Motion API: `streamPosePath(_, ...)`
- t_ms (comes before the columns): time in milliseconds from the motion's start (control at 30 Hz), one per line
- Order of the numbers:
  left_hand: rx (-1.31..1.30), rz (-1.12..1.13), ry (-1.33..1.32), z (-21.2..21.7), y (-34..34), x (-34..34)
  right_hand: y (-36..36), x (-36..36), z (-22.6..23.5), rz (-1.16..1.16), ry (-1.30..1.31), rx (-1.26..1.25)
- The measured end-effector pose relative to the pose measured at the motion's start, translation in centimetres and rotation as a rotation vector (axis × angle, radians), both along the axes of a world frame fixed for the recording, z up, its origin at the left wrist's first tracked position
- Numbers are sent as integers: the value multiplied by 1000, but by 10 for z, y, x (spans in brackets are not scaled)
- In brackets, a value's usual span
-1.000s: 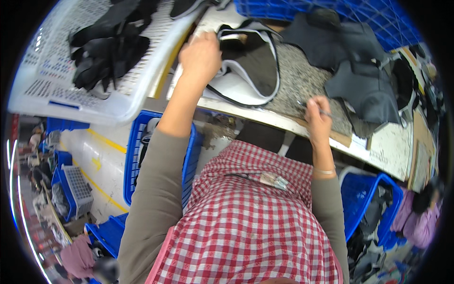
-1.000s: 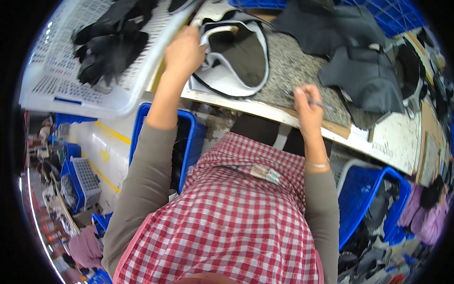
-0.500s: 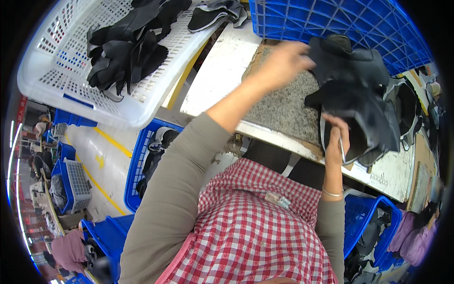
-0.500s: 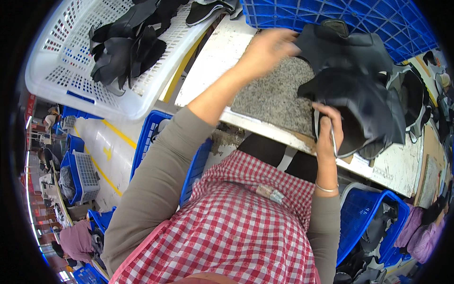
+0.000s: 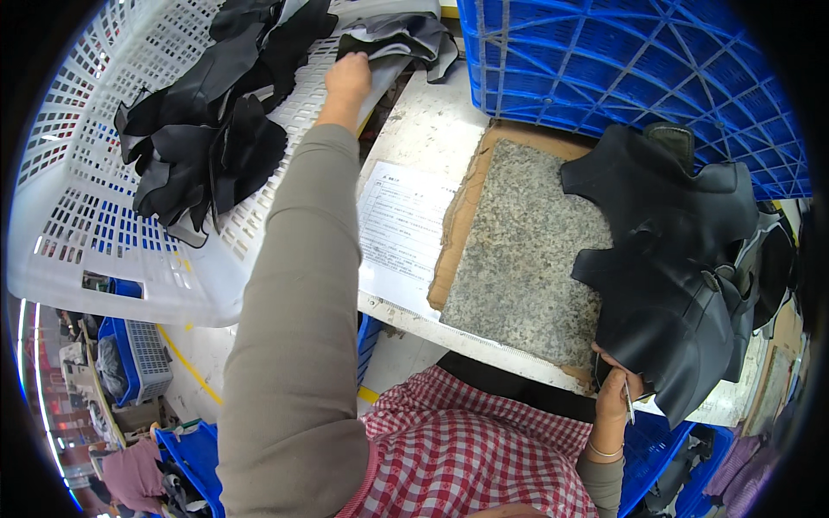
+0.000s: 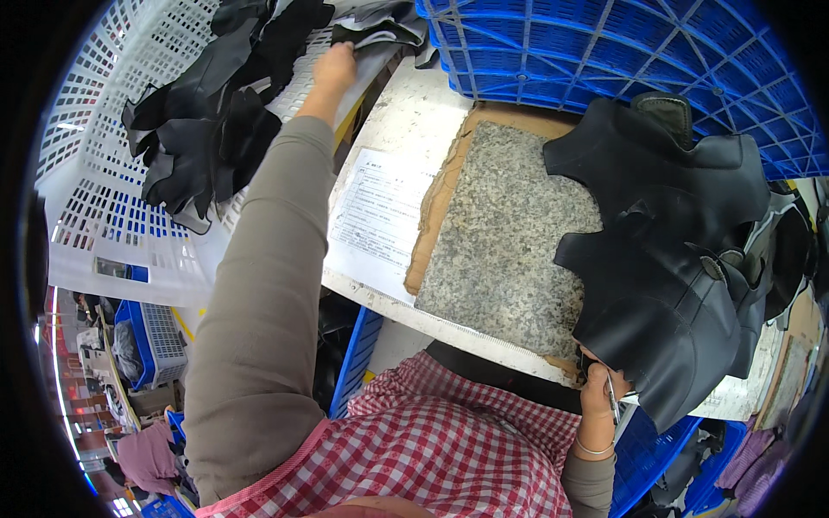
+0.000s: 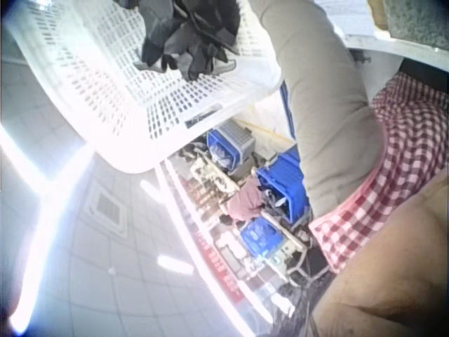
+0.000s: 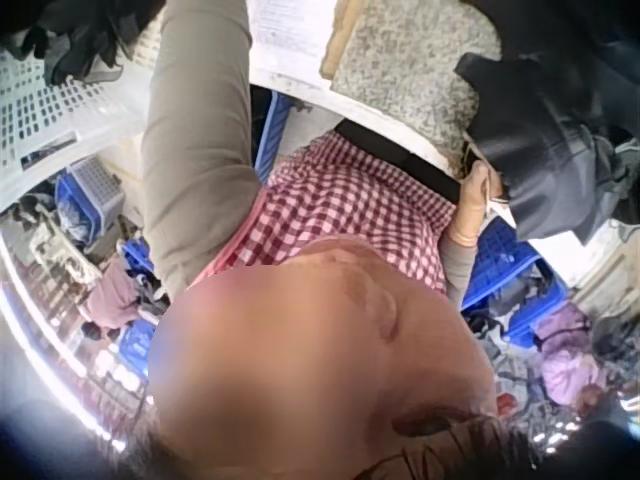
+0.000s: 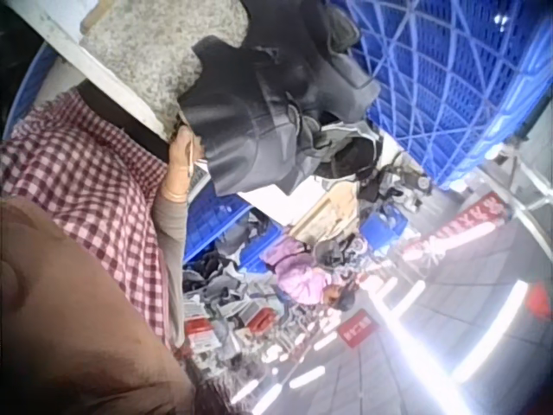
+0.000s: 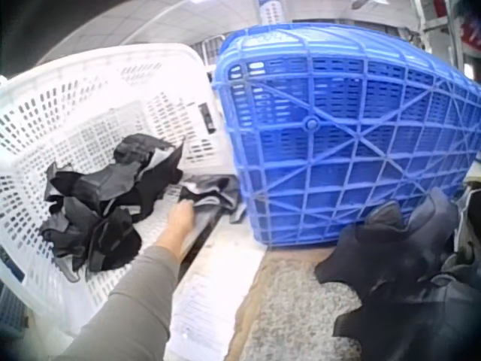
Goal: The person repeatedly hammers the edges of black shoe uppers on a workbench, then uses a pointed tool to press and shape the edges. Finished pieces are placed into a blue basket. The person handles multiple shoe uppers one at a time.
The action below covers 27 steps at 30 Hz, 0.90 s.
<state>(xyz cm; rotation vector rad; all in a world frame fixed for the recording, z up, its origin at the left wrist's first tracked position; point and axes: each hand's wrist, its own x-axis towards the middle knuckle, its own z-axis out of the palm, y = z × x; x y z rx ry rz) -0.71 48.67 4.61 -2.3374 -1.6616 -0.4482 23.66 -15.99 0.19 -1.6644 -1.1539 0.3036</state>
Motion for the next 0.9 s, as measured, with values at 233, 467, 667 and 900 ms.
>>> streamPosePath(233, 403, -439, -204, 96, -115, -22, 3, 1, 3, 46, 49, 40)
streamPosePath(467, -43, -271, -186, 33, -103, -39, 14, -1, 10, 74, 16, 71)
streamPosePath(667, -56, -28, -154, -18, -24, -21, -2, 0, 3, 47, 87, -105)
streamPosePath(900, 4, 78, -7, 19, 6, 7, -7, -2, -5, -43, 11, -126)
